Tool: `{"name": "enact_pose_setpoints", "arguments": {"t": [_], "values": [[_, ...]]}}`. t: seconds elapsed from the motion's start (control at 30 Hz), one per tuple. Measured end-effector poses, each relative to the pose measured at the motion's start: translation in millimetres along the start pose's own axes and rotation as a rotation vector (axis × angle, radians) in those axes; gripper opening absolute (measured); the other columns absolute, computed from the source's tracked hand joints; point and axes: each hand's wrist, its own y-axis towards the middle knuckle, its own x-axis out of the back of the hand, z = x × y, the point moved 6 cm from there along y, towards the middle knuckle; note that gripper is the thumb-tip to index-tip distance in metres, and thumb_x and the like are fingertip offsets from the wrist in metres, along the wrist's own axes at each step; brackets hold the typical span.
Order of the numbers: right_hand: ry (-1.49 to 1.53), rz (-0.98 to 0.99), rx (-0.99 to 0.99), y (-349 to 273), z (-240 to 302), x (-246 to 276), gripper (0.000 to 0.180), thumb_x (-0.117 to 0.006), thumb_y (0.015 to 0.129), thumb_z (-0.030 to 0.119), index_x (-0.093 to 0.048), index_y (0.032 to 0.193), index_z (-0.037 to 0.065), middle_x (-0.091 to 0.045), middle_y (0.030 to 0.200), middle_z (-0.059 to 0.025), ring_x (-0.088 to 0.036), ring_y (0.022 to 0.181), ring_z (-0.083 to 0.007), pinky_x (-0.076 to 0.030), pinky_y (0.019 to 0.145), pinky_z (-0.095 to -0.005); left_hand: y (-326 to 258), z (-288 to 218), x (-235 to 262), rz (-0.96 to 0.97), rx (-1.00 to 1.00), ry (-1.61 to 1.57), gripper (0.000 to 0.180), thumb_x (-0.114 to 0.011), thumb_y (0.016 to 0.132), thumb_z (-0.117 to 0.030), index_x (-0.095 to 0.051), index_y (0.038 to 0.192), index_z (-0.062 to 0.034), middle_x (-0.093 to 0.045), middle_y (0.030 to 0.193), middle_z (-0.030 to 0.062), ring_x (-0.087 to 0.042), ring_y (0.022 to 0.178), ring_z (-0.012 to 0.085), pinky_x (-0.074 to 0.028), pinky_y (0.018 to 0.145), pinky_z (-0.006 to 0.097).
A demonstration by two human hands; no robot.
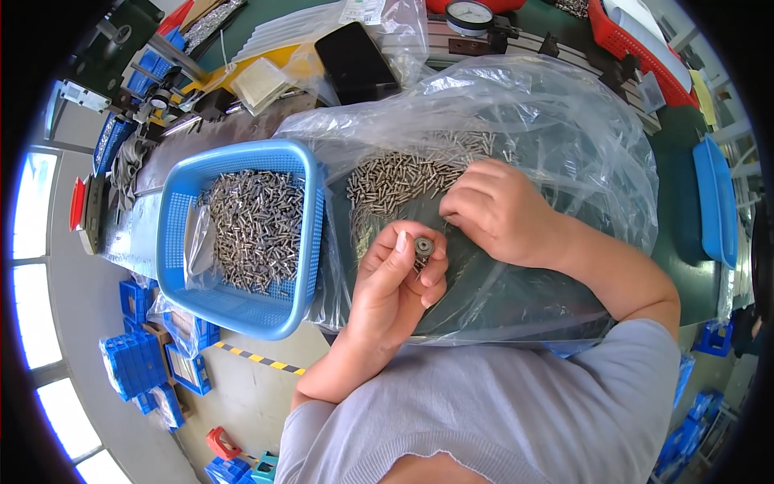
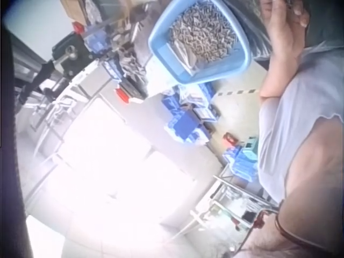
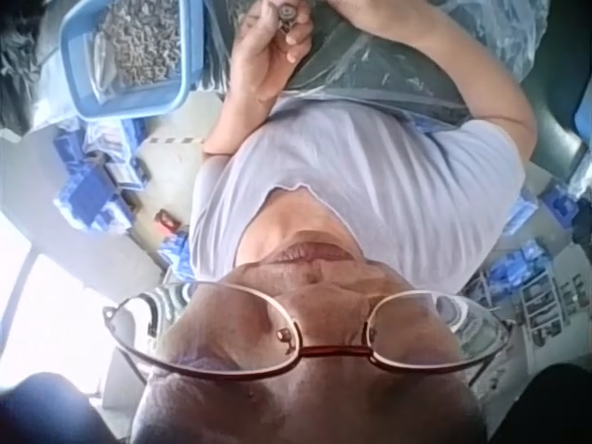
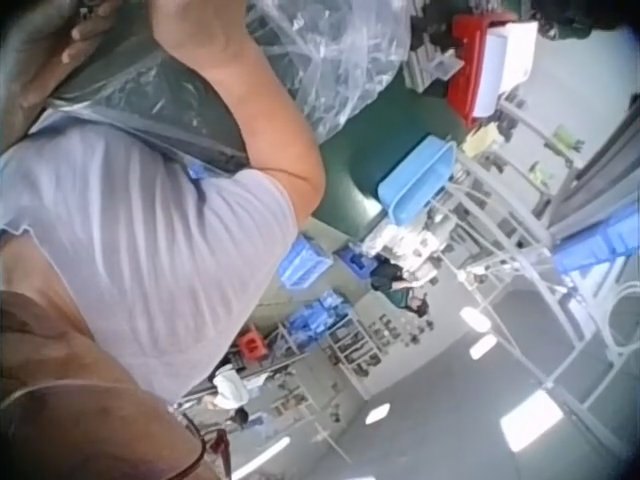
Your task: Manually assembling small metal hardware by inserting thin pins into metal washers/rings.
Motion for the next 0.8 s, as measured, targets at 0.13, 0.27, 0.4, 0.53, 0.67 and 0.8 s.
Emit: {"name": "enact_pose_setpoints", "arguments": {"t": [0.13, 0.27, 0.4, 0.53, 0.67, 0.8], "values": [[0.43, 0.098, -0.351, 3.0, -5.4, 6.0, 0.008, -0.065, 0.078, 0.001, -0.061, 0.085, 0.004, -0.059, 0.079, -0.0047, -0.056, 0.071, -0.0199, -0.045, 0.066, -0.0316, 0.5, 2.1, 1.4, -0.024, -0.002, 0.053, 0.026, -0.052, 0.096, -0.029, -0.055, 0.109, -0.0076, -0.05, 0.093, 0.0093, -0.041, 0.067, 0.01, -0.035, 0.049, 0.019], [1.0, 0.137, -0.621, -1.6, -6.9, -1.7, 0.005, -0.064, 0.083, 0.001, -0.064, 0.088, 0.002, -0.058, 0.087, -0.0018, -0.055, 0.082, -0.0113, -0.044, 0.074, -0.0248, 1.3, 3.6, 1.1, 0.004, 0.018, 0.066, 0.026, -0.054, 0.094, -0.031, -0.056, 0.109, -0.0093, -0.051, 0.091, 0.0076, -0.042, 0.067, 0.0097, -0.034, 0.049, 0.019], [1.143, 0.144, -0.597, -3.4, -3.3, -7.3, 0.005, -0.064, 0.083, 0.0, -0.066, 0.087, 0.002, -0.057, 0.093, -0.0025, -0.054, 0.088, -0.0116, -0.043, 0.078, -0.0242, 0.0, 4.9, 1.2, -0.036, 0.034, 0.085, 0.026, -0.057, 0.093, -0.032, -0.056, 0.108, -0.0113, -0.051, 0.089, 0.0063, -0.042, 0.066, 0.0096, -0.034, 0.049, 0.019], [1.144, 0.134, -0.6, -4.1, -3.1, -8.1, 0.006, -0.064, 0.083, 0.0, -0.066, 0.088, 0.003, -0.057, 0.092, -0.0025, -0.054, 0.087, -0.0116, -0.043, 0.076, -0.0244, 0.5, 5.6, 1.5, -0.042, 0.044, 0.093, 0.025, -0.057, 0.092, -0.031, -0.056, 0.108, -0.0113, -0.052, 0.088, 0.006, -0.042, 0.066, 0.0096, -0.034, 0.049, 0.019], [1.027, 0.15, -0.545, -2.6, -1.8, -6.1, 0.007, -0.065, 0.082, 0.0, -0.066, 0.089, 0.003, -0.056, 0.093, -0.0026, -0.054, 0.086, -0.0114, -0.043, 0.074, -0.0247, 0.9, 5.4, 0.9, -0.049, 0.056, 0.093, 0.026, -0.058, 0.092, -0.031, -0.056, 0.107, -0.0105, -0.052, 0.087, 0.0057, -0.042, 0.065, 0.0096, -0.035, 0.049, 0.019], [0.809, 0.173, -0.538, 3.0, 5.9, 0.6, 0.013, -0.067, 0.08, 0.001, -0.066, 0.092, 0.005, -0.056, 0.096, -0.0031, -0.055, 0.086, -0.0125, -0.044, 0.072, -0.0256, 1.3, 5.4, 2.8, -0.044, 0.056, 0.128, 0.027, -0.059, 0.091, -0.032, -0.056, 0.104, -0.0086, -0.052, 0.084, 0.0055, -0.042, 0.062, 0.0094, -0.034, 0.047, 0.019]]}}
